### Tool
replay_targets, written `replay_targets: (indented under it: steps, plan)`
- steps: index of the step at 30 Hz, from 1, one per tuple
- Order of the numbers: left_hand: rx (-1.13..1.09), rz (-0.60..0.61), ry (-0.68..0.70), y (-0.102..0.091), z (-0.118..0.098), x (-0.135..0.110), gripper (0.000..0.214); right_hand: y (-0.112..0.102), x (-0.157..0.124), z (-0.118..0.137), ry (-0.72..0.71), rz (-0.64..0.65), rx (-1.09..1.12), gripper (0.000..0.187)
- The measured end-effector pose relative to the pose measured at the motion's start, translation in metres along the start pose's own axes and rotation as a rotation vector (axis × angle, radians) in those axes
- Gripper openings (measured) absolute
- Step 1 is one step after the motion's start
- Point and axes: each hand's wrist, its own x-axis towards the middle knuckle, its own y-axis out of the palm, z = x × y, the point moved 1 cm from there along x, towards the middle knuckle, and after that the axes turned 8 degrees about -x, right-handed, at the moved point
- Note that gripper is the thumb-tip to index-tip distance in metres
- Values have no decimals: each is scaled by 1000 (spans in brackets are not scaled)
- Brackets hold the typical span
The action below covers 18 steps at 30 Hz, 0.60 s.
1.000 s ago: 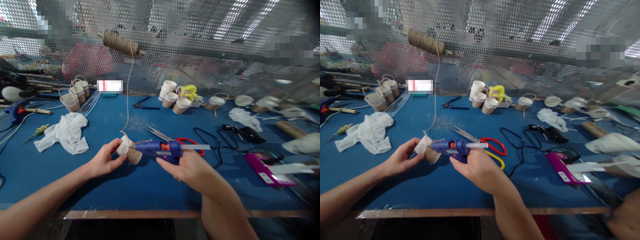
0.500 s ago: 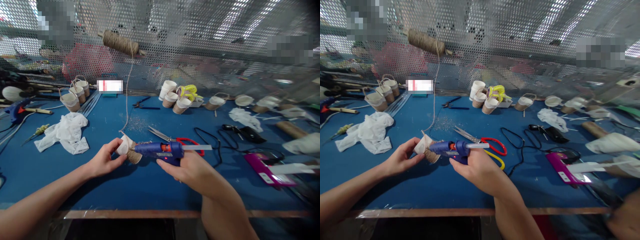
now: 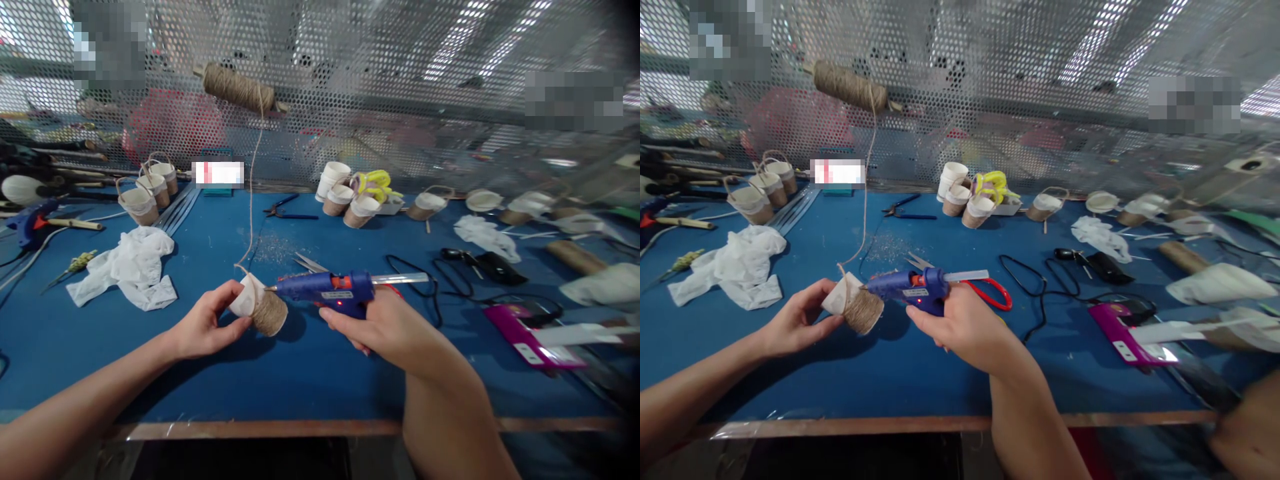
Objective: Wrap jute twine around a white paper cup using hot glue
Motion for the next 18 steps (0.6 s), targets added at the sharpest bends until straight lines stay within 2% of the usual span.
replay_targets:
  steps: [10,15,18]
  plan:
    - [1,4,-7,0,2,-1,9,0,0,3,-12,-5,7,21]
    - [31,-18,-75,0,2,0,12,4,-3,7,28,-5,27,14]
    - [45,-28,-122,0,1,2,15,6,-4,12,-41,-49,-31,9]
